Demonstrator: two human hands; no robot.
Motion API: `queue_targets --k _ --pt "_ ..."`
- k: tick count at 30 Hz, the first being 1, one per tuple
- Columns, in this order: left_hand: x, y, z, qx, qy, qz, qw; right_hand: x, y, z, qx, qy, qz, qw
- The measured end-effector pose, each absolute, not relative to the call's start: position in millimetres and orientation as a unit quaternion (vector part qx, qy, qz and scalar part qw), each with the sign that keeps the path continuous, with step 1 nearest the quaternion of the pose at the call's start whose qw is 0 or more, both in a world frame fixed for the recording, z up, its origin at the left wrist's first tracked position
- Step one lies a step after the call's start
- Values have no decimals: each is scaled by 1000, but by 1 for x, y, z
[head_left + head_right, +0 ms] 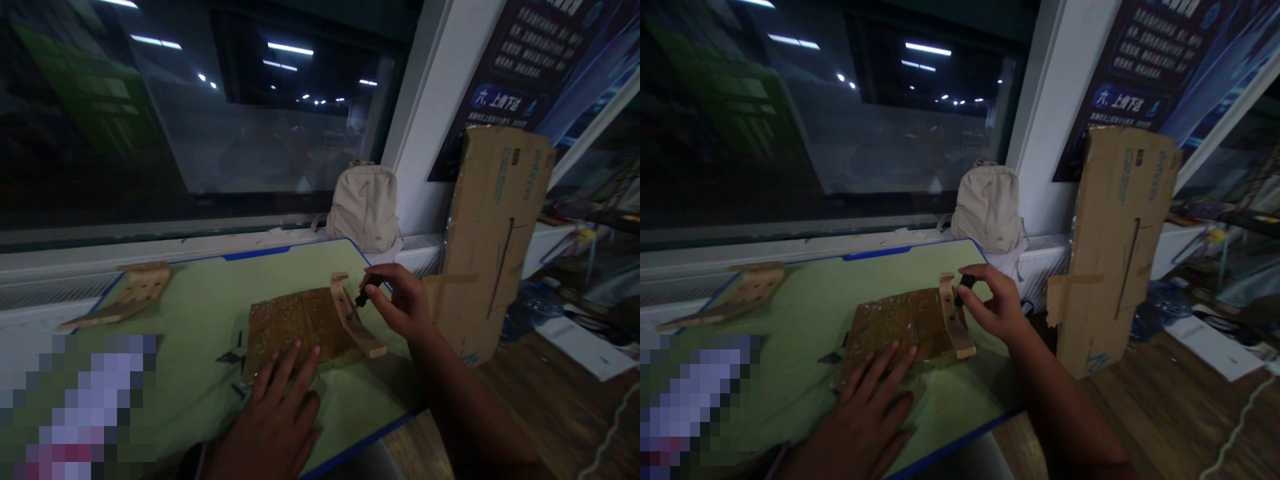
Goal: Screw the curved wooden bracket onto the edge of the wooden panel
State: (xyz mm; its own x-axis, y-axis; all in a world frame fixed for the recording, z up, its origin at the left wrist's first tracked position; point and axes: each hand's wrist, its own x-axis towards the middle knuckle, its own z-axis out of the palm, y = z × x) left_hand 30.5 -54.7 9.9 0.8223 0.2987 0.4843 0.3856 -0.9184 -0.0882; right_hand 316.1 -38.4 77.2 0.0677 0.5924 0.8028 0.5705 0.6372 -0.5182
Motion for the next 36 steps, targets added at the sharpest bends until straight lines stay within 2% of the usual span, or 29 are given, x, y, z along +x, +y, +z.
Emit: queue_targets --k 3,9,14,19,23,27,29,34,36 --pt "31 -57 12 -951 -182 -234 85 311 -43 85 -375 -686 16 623" --pt "30 -58 15 -951 -185 -229 88 302 -43 87 -348 -651 224 636" --pt "31 -57 15 -948 -183 -240 97 305 -39 83 -342 -642 296 619" --pt "33 -58 14 -948 -188 -239 91 304 -38 83 -358 -628 244 646" --pt "32 -59 15 -946 -196 -241 89 307 -38 78 -436 -595 80 671" --pt "32 -60 14 -946 -194 -244 85 312 -38 78 -441 -636 -49 632" --pt "32 -59 14 -946 -191 -248 86 312 -38 81 -411 -670 -24 617" --pt "33 -57 14 -942 -193 -253 106 307 -38 83 -379 -674 139 619" --pt "33 -58 15 -942 -196 -249 111 306 -38 80 -384 -662 156 625"
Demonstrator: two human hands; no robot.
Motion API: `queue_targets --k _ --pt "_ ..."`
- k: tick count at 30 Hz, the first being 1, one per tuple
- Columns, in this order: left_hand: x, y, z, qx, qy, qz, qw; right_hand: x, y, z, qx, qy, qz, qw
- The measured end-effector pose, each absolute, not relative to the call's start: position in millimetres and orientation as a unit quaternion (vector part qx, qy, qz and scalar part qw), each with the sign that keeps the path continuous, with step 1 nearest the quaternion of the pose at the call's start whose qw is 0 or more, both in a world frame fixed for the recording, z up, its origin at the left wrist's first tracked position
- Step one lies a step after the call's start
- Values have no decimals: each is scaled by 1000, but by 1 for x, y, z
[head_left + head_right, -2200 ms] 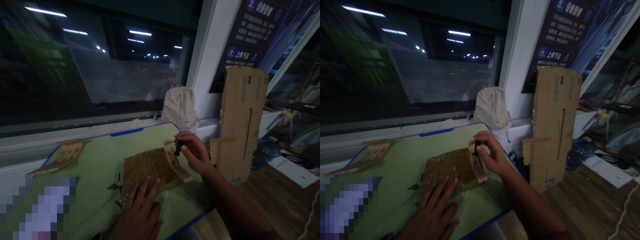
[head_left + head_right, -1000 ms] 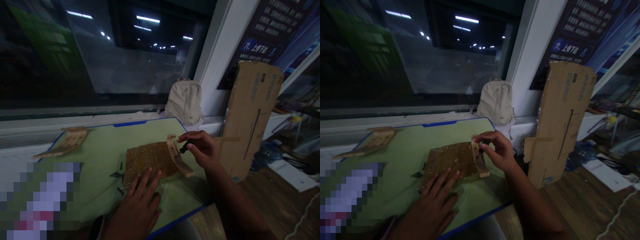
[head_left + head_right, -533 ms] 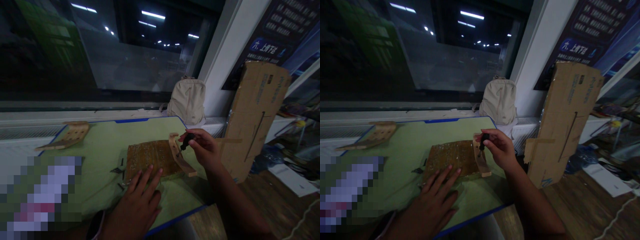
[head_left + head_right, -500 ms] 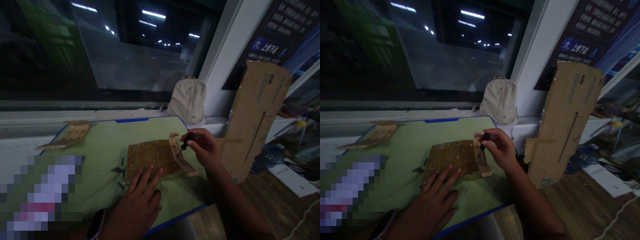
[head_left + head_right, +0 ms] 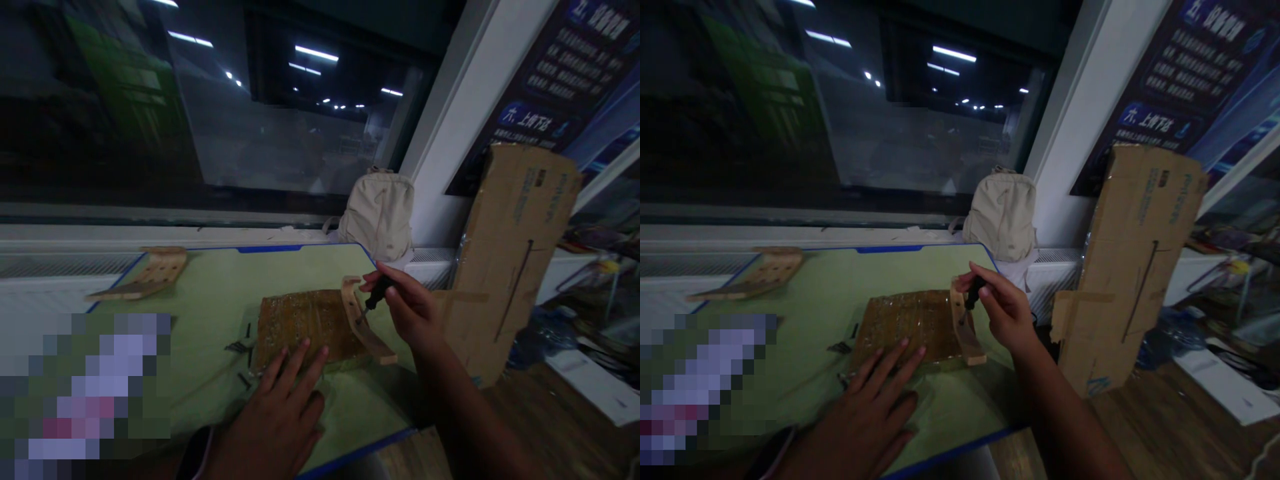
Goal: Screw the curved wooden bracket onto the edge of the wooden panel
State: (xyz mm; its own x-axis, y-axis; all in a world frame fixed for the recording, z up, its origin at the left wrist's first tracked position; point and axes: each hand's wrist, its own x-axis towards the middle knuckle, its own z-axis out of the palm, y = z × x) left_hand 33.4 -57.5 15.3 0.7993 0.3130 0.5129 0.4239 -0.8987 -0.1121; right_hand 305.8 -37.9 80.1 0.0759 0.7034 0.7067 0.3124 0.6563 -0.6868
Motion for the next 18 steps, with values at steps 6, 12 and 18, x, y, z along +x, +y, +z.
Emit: queue_targets --k 6,12,18 --pt "33 -60 17 -942 -197 -246 115 310 -34 72 -420 -608 -19 673" --pt "31 -58 11 -944 -201 -237 109 310 -41 81 -370 -718 -12 589" --pt "31 -58 13 -948 -199 -213 132 304 -44 78 -391 -660 98 634"
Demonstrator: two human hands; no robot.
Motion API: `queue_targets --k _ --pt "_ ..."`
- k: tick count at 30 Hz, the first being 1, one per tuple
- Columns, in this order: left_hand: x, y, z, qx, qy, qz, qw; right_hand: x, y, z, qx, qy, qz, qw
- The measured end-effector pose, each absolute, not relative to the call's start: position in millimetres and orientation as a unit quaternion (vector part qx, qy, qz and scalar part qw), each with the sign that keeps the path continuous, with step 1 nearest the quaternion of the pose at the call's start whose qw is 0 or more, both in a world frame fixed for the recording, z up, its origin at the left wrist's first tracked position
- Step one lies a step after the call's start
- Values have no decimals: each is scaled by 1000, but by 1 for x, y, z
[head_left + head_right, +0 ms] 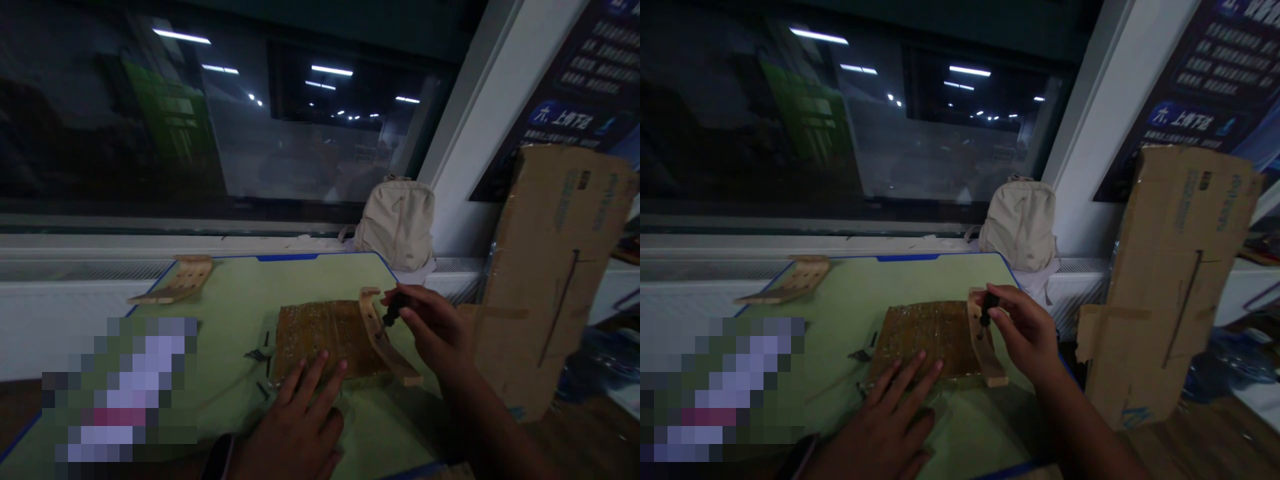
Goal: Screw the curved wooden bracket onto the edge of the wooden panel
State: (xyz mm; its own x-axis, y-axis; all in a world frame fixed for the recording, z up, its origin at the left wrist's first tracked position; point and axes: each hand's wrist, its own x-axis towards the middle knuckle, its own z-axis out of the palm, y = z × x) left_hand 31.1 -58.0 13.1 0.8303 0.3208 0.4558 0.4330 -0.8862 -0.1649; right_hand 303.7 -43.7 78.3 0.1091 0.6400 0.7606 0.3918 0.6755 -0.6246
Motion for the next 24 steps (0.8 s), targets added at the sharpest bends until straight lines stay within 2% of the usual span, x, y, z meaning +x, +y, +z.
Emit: queue_targets --k 3,6,13,18,24 --pt "32 -57 14 -947 -192 -216 140 306 -40 75 -397 -619 66 675" --pt "33 -54 11 -946 -180 -224 151 306 -39 76 -382 -627 48 677" --pt "31 -49 9 -944 -166 -235 164 296 -43 79 -330 -659 178 652" --pt "32 -53 13 -948 -177 -218 150 305 -35 73 -379 -586 109 708" --pt "32 -55 13 -950 -177 -214 140 307 -37 77 -343 -667 68 658"
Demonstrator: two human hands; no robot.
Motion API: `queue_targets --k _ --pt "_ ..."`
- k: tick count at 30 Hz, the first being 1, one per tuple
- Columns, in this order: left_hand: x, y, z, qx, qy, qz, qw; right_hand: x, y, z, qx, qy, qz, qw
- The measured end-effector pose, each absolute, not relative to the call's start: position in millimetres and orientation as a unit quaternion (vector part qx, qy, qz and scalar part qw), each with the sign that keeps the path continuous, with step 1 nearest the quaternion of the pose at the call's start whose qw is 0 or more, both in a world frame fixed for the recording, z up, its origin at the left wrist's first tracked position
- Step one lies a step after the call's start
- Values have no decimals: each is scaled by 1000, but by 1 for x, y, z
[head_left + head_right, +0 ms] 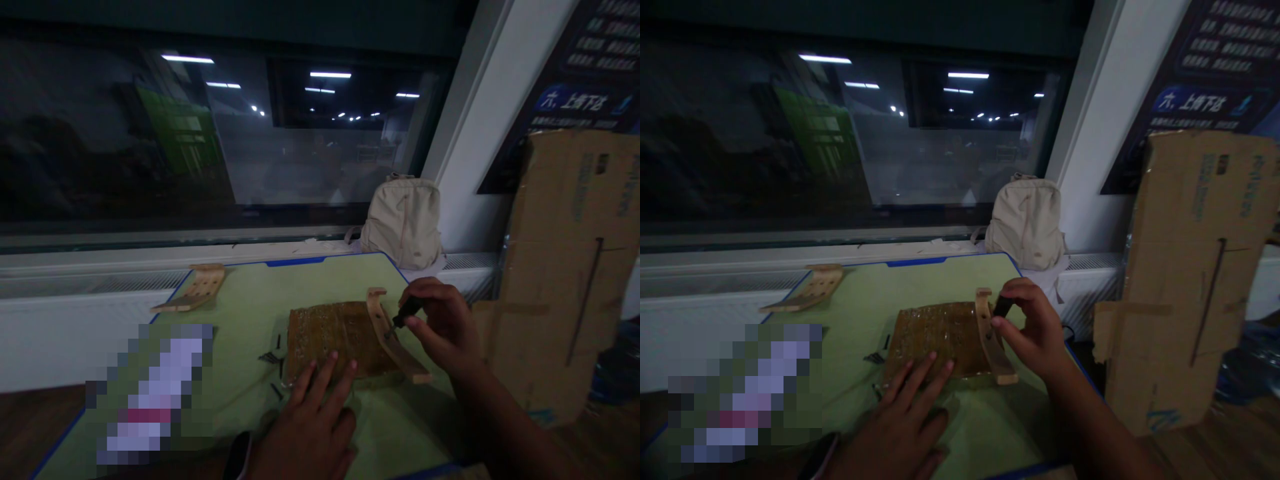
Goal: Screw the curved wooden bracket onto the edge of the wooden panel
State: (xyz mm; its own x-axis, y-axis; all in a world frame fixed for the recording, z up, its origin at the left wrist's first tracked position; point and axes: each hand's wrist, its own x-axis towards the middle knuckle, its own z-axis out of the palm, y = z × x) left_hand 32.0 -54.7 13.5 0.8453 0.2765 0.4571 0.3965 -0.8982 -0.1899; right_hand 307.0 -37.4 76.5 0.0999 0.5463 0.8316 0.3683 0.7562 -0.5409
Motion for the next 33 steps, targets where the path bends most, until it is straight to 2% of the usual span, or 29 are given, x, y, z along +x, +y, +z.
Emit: queue_targets --k 4,8,12,16,19,21,25,28,33 --pt "31 -54 14 -949 -182 -214 145 300 -42 79 -329 -696 77 634" --pt "31 -56 19 -945 -190 -223 146 299 -37 77 -371 -631 102 673" --pt "32 -60 25 -948 -195 -218 125 306 -33 75 -406 -579 42 705" --pt "33 -61 25 -951 -195 -217 106 311 -36 77 -389 -673 -12 629" --pt "33 -60 24 -950 -192 -224 103 310 -41 79 -386 -719 5 578" --pt "33 -59 24 -950 -189 -226 108 307 -42 78 -400 -712 42 575" --pt "33 -58 23 -948 -192 -222 124 305 -40 76 -402 -656 99 631" --pt "33 -58 21 -944 -194 -229 134 308 -39 76 -395 -645 63 651" --pt "34 -59 20 -945 -200 -220 138 309 -44 82 -382 -721 -21 577"
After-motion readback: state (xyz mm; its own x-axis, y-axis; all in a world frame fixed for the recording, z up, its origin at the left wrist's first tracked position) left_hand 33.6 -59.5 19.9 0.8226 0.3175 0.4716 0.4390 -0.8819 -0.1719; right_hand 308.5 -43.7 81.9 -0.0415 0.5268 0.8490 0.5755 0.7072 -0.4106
